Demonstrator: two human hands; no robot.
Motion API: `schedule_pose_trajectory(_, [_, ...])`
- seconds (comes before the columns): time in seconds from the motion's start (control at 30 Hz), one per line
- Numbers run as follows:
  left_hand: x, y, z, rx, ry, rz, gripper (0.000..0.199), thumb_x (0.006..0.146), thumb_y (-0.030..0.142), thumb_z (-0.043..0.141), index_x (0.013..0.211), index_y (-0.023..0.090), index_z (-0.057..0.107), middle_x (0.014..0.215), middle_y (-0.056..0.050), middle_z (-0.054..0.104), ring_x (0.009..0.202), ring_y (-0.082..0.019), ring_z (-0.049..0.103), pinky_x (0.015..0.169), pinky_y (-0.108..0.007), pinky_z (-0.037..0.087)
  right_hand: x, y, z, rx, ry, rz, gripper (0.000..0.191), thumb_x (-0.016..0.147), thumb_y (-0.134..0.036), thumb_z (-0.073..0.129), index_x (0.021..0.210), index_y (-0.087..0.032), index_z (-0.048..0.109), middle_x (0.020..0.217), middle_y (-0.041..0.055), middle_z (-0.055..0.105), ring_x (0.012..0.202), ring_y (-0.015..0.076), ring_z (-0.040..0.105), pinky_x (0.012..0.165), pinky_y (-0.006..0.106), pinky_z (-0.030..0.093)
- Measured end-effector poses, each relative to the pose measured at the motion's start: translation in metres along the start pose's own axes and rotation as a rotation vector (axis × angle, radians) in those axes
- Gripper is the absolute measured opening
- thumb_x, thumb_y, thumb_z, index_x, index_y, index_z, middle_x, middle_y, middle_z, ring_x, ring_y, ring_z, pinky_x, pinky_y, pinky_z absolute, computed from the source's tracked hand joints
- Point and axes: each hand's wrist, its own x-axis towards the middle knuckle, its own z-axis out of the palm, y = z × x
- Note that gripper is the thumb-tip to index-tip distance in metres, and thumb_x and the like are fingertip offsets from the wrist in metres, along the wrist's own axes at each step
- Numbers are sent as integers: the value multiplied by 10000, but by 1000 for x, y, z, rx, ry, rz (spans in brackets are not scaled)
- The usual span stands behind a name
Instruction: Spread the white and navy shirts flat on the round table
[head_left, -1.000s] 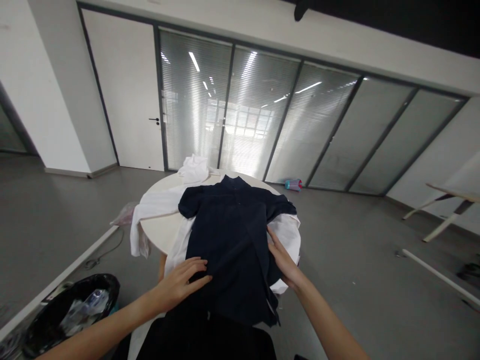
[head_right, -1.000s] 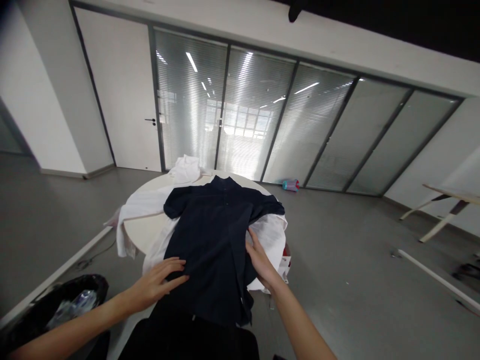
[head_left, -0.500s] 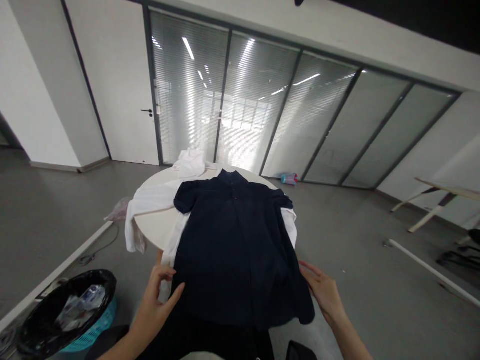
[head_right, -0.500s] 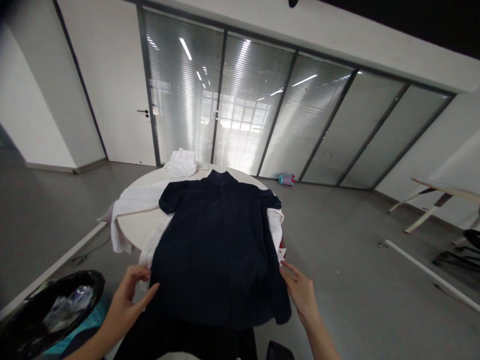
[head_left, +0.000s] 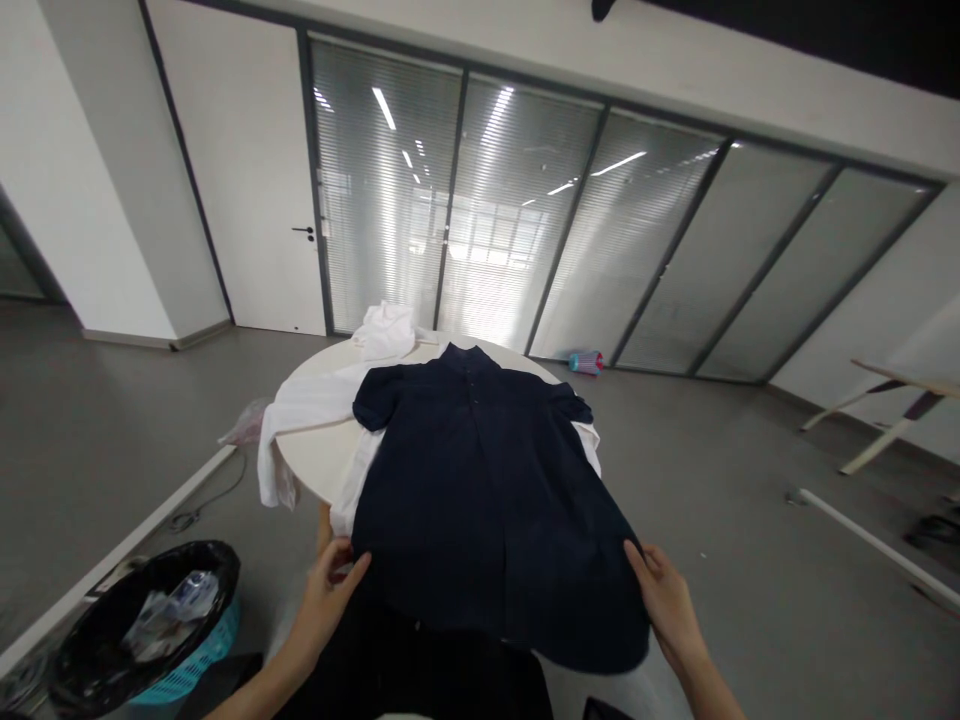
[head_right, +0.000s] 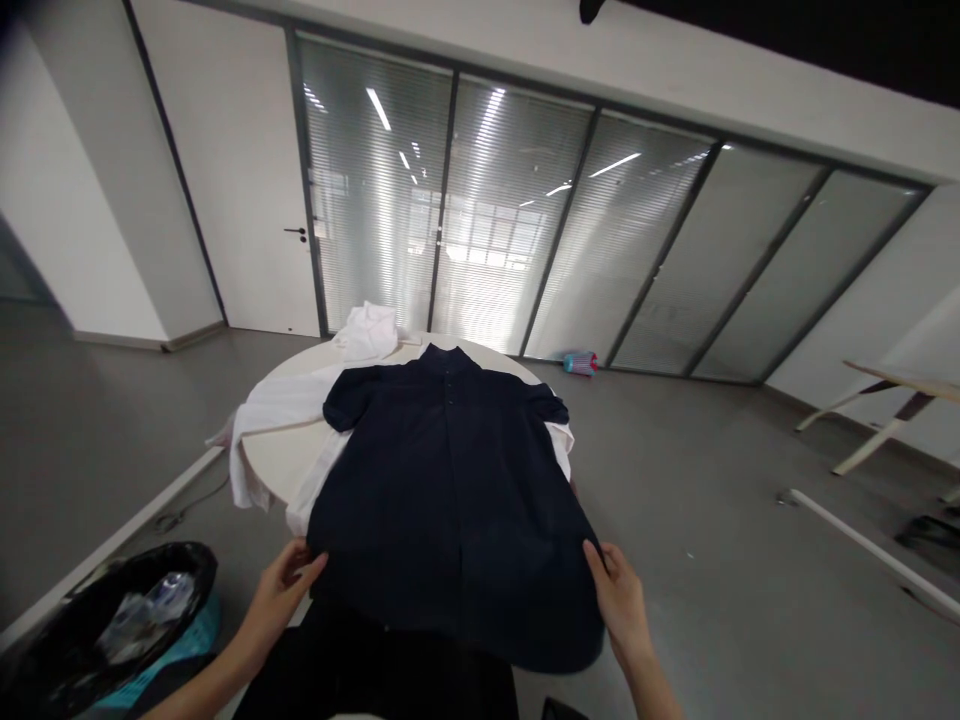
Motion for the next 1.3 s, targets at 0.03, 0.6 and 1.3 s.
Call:
schedule_pose_trajectory(0.03, [-1, 4, -6, 3, -11, 52, 503, 703, 712, 667, 770, 216, 615, 767, -28, 667, 761, -233, 676, 644, -315, 547, 5, 8, -1, -55, 0, 10, 373, 590, -590, 691, 728, -244, 662, 700, 49, 724, 746, 290, 718, 667, 362, 566])
schedule_pose_trajectory(0.6, [270, 140, -37, 214, -181, -18, 452, 488, 521, 867, 634, 148, 657, 622, -45, 640, 667, -202, 574, 605, -283, 406, 86, -151, 144, -94, -137, -832, 181, 884, -333, 511, 860, -223, 652, 871, 53, 652, 799, 200, 616, 728, 327, 495])
schedule_pose_trajectory(1.3, [338, 129, -44, -95, -328, -374, 597, 432, 416, 963, 862, 122, 673, 718, -43, 689, 565, -147, 616, 482, -232, 486, 168, -198, 262, -690, -709, -882, 182, 946, -279, 561, 1030, -208, 707, 991, 61, 681, 888, 195, 636, 797, 298, 462])
